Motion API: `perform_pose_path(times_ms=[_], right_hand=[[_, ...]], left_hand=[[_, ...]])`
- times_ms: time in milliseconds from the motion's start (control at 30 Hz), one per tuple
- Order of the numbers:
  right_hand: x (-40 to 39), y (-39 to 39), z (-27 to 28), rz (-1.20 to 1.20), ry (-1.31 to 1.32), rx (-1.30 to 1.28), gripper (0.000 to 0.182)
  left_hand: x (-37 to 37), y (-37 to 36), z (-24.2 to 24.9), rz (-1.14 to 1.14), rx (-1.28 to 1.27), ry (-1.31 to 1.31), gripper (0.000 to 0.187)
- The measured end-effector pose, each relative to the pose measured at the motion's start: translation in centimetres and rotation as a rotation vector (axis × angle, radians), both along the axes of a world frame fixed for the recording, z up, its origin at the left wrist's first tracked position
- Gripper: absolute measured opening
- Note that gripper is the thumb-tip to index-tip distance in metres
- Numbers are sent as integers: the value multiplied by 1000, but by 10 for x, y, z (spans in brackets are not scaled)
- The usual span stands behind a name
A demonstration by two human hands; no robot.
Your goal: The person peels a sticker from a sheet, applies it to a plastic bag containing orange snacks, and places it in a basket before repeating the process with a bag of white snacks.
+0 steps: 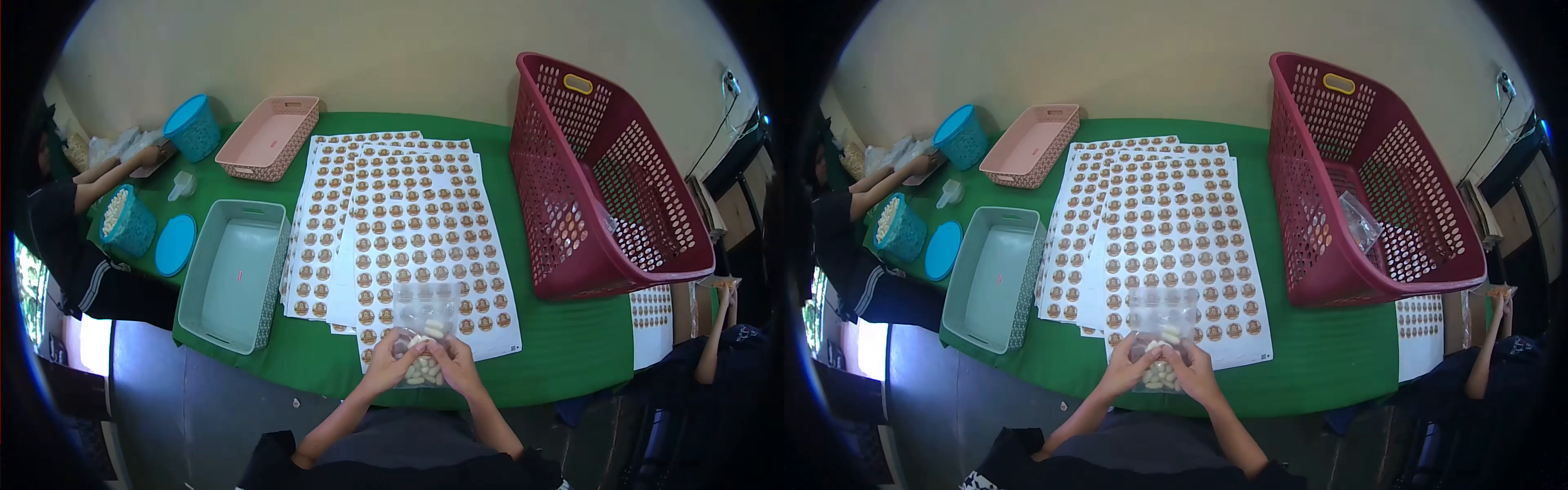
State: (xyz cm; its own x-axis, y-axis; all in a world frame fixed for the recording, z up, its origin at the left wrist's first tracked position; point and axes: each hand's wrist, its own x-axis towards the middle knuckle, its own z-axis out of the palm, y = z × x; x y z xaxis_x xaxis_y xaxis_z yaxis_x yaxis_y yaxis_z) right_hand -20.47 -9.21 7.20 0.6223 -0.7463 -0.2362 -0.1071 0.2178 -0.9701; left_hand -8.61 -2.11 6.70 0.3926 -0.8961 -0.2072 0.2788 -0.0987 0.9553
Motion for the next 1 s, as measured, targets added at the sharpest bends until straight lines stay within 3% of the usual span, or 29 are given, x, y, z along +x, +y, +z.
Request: perform_pose_path(times_ms=[100,300,467,533,600,700,933,1000], right_hand=[[-3,7,-3,94,-58,15,29],[-1,21,-2,81,-175,163,35],[-7,21,11,137,-211,78,36],[-6,19,14,78,-91,57,34],[-7,13,11,40,-110,69,33],[-12,1,11,-5,-182,85,29],[-51,-25,24,58,-244,-7,28],[-67,-31,23,121,-233,23,28]], left_hand=[[3,6,-1,11,-48,99,21],[13,16,3,-38,28,-112,28],[15,18,7,-119,101,-70,26],[13,15,8,-133,85,-71,26],[9,10,10,-133,-19,0,30],[0,4,24,-187,-71,-93,33],[-35,-14,36,-211,-67,-61,37],[-47,-20,43,-193,-68,-362,37]])
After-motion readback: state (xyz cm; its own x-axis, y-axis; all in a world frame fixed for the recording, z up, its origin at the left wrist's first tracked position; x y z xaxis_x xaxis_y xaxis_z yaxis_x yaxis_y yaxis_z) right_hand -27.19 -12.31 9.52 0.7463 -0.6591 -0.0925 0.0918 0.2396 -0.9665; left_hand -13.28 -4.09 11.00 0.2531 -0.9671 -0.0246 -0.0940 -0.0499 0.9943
